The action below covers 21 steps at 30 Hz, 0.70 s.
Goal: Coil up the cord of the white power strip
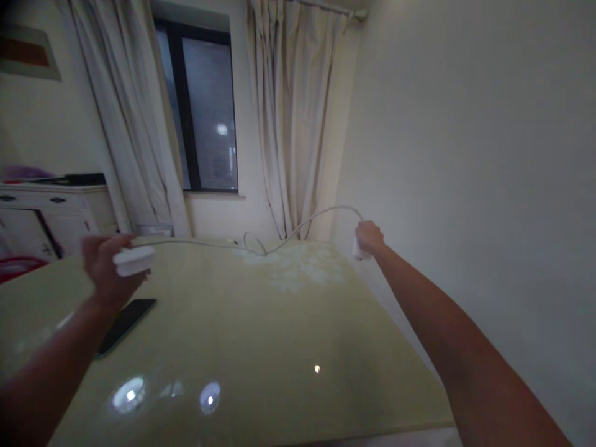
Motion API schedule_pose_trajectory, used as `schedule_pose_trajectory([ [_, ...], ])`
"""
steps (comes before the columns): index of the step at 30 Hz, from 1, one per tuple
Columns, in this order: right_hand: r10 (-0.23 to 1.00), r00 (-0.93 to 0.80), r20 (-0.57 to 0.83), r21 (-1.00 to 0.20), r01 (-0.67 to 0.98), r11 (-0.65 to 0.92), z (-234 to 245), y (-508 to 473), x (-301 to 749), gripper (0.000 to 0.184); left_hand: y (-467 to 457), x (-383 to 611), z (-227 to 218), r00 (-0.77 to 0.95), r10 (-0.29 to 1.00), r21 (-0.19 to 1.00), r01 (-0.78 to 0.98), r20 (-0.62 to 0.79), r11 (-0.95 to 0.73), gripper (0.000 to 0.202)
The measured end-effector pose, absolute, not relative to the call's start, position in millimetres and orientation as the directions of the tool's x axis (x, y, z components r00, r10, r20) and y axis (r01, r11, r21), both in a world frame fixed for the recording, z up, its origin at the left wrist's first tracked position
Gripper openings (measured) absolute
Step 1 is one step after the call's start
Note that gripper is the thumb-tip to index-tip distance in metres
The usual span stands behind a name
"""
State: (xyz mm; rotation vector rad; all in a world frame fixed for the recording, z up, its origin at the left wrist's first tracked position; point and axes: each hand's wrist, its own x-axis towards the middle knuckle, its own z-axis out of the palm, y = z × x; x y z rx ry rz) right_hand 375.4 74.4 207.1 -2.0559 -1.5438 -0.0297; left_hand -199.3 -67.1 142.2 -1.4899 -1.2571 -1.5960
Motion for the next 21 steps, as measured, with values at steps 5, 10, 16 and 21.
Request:
schedule_pose_trajectory([
  [5,0.986,0.138,-0.094,-0.497,0.852,-0.166,142,44,323,0.016,-47,-113,69,-0.228,0.264,0.325,0.847,0.937,-0.42,0.008],
  [10,0.949,-0.13,-0.288,-0.724,0.678,-0.127,81,23,260,0.019,-41,-25,22,-0.41,0.516,0.641,0.638,0.752,-0.427,0.03],
  [16,0.857,-0.461,-0.229,-0.969,0.027,-0.245,26,-2,177,0.053,-42,4,-15,-0.326,0.81,0.806,0.524,0.488,-0.275,0.042],
  [21,0.883,-0.349,-0.314,-0.859,-0.291,-0.421,1,-15,145,0.041,-53,-1,-20,-0.124,0.847,0.695,0.639,0.517,-0.33,0.035],
])
